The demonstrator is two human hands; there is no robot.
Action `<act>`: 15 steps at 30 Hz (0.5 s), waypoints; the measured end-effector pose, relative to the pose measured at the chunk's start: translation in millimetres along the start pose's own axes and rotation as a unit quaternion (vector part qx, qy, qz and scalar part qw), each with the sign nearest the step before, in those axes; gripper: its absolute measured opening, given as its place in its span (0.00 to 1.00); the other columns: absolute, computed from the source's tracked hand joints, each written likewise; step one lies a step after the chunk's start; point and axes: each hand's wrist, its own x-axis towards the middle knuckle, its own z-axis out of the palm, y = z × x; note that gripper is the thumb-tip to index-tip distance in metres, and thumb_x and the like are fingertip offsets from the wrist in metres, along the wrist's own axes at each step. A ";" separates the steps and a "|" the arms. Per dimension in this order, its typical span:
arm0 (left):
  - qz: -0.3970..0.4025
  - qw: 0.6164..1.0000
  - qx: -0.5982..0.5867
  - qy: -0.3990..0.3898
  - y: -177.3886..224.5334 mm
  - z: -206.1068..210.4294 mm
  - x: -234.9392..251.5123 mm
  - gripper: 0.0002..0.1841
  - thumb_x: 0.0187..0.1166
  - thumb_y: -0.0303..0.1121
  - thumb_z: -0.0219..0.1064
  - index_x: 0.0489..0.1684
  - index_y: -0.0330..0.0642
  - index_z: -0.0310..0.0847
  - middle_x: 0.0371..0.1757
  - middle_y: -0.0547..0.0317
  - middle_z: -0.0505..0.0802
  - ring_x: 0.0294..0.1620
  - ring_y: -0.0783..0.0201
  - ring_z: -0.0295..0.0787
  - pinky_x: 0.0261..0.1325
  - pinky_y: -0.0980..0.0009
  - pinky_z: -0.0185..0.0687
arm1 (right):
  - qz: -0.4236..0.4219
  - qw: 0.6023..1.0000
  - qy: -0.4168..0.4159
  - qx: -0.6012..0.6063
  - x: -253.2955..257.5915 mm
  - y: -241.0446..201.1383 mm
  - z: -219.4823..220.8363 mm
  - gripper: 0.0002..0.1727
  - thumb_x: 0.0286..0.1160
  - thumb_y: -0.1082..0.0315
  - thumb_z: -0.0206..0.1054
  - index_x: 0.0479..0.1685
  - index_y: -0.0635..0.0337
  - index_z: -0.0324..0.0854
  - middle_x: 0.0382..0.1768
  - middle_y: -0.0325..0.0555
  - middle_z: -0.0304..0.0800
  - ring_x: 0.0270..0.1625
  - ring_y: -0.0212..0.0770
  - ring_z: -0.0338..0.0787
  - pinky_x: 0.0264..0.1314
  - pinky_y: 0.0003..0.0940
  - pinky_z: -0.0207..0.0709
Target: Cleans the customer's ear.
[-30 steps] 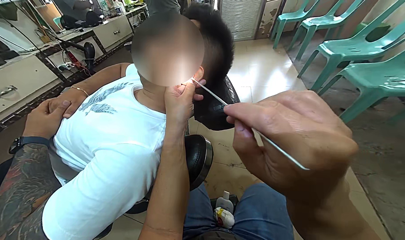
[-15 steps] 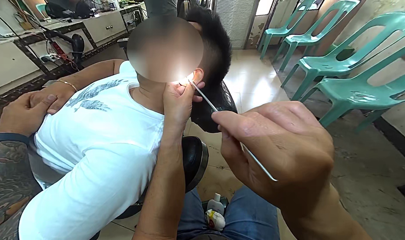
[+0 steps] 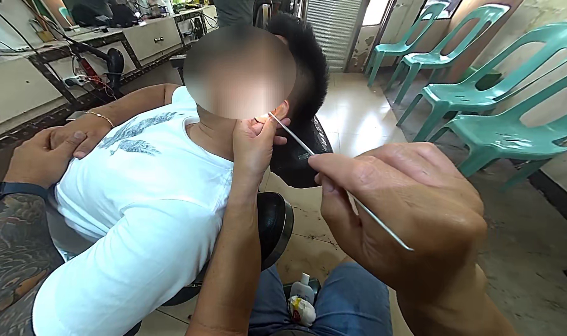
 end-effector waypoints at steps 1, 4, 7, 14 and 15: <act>-0.001 1.000 0.000 0.001 0.3 0.4 0.1 0.26 0.81 0.21 0.68 0.76 0.36 0.63 0.47 0.45 0.95 0.41 0.58 0.97 0.39 0.70 0.93 | 0.000 1.000 0.001 0.003 -0.6 0.0 -1.2 0.10 0.80 0.70 0.66 0.50 0.60 0.92 0.31 0.45 0.91 0.38 0.42 0.85 0.49 0.40 0.72; -0.011 1.000 0.003 0.007 1.9 1.0 0.0 0.25 0.81 0.21 0.68 0.75 0.36 0.63 0.48 0.45 0.95 0.42 0.58 0.98 0.40 0.71 0.93 | -0.001 1.000 0.007 0.007 -0.8 1.6 -1.0 0.10 0.80 0.70 0.66 0.50 0.60 0.91 0.32 0.45 0.92 0.38 0.41 0.86 0.49 0.40 0.72; 0.007 1.000 0.004 0.001 -5.7 -1.3 2.5 0.24 0.81 0.21 0.67 0.74 0.35 0.64 0.46 0.44 0.95 0.40 0.57 0.97 0.39 0.70 0.93 | 0.007 1.000 0.004 0.005 -1.1 3.5 -0.8 0.11 0.80 0.70 0.65 0.50 0.61 0.92 0.31 0.46 0.90 0.37 0.43 0.85 0.48 0.41 0.71; 0.000 1.000 0.011 0.004 -4.2 -1.1 2.3 0.24 0.82 0.23 0.68 0.75 0.36 0.65 0.47 0.44 0.95 0.42 0.56 0.97 0.40 0.68 0.94 | 0.010 1.000 0.008 0.013 -2.6 7.0 -2.0 0.11 0.81 0.69 0.64 0.50 0.61 0.92 0.32 0.46 0.91 0.38 0.43 0.86 0.48 0.41 0.72; 0.031 0.999 0.003 -0.010 -14.1 -5.0 5.3 0.23 0.82 0.23 0.67 0.74 0.34 0.64 0.47 0.42 0.95 0.43 0.53 0.98 0.40 0.66 0.94 | 0.008 1.000 0.009 0.016 -2.9 7.3 -2.9 0.11 0.81 0.69 0.64 0.50 0.61 0.92 0.32 0.46 0.91 0.39 0.43 0.86 0.48 0.41 0.72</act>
